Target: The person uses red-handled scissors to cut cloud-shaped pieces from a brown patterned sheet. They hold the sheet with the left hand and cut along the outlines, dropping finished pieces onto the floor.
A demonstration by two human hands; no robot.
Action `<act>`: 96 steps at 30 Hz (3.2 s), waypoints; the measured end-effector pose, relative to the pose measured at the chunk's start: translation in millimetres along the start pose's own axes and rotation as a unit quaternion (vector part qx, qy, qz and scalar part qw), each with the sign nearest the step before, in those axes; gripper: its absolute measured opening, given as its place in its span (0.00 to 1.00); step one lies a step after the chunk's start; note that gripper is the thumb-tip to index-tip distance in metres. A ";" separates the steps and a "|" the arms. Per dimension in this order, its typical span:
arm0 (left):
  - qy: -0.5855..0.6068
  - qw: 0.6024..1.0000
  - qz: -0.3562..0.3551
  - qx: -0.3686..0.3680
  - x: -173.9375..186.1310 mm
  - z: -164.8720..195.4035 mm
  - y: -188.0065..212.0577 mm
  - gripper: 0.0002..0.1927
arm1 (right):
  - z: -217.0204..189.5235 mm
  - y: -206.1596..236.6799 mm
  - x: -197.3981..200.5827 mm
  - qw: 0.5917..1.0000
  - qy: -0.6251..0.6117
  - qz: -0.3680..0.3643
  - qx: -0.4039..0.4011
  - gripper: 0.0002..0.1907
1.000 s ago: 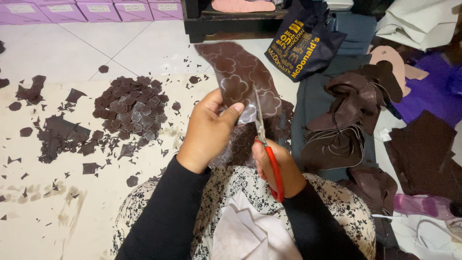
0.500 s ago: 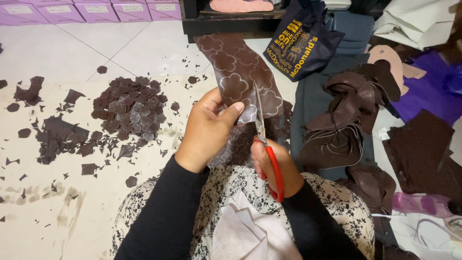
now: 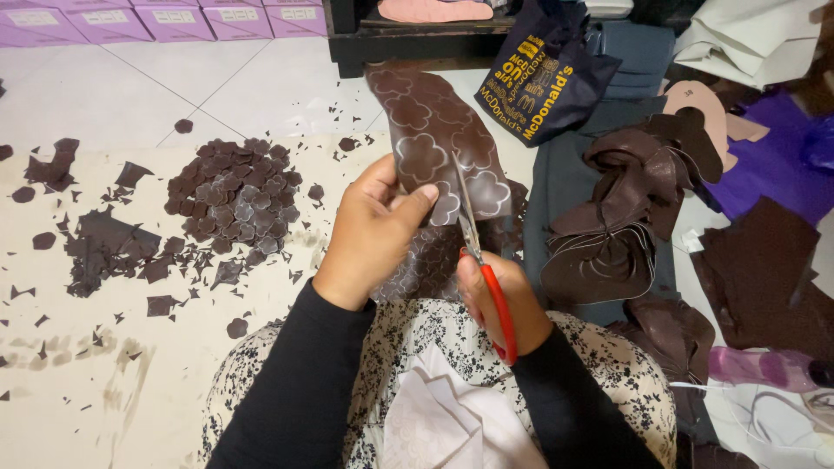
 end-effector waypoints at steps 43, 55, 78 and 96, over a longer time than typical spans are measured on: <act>-0.008 1.000 0.000 -0.022 -11.9 1.7 0.8 0.17 | 2.9 1.7 -10.7 0.999 0.011 0.028 -0.040 0.21; 0.009 1.000 0.002 0.014 -9.3 -5.5 0.4 0.17 | -10.6 3.5 -5.2 0.996 0.090 -0.008 -0.020 0.23; 0.033 0.998 -0.014 0.042 -17.1 -15.7 0.0 0.23 | -1.3 0.6 -2.7 0.999 0.013 0.028 -0.025 0.23; 0.005 1.000 -0.018 0.020 -10.3 -12.6 -0.6 0.18 | -3.6 1.6 -1.4 0.995 0.102 -0.003 0.010 0.23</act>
Point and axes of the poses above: each hand's wrist, its own y-axis away from the middle knuckle, its own x-axis out of the back of the hand, z = x × y, the point moved 8 cm from there along -y, towards the middle knuckle, and after that the axes turned 12 degrees about y, right-handed, at the moved point
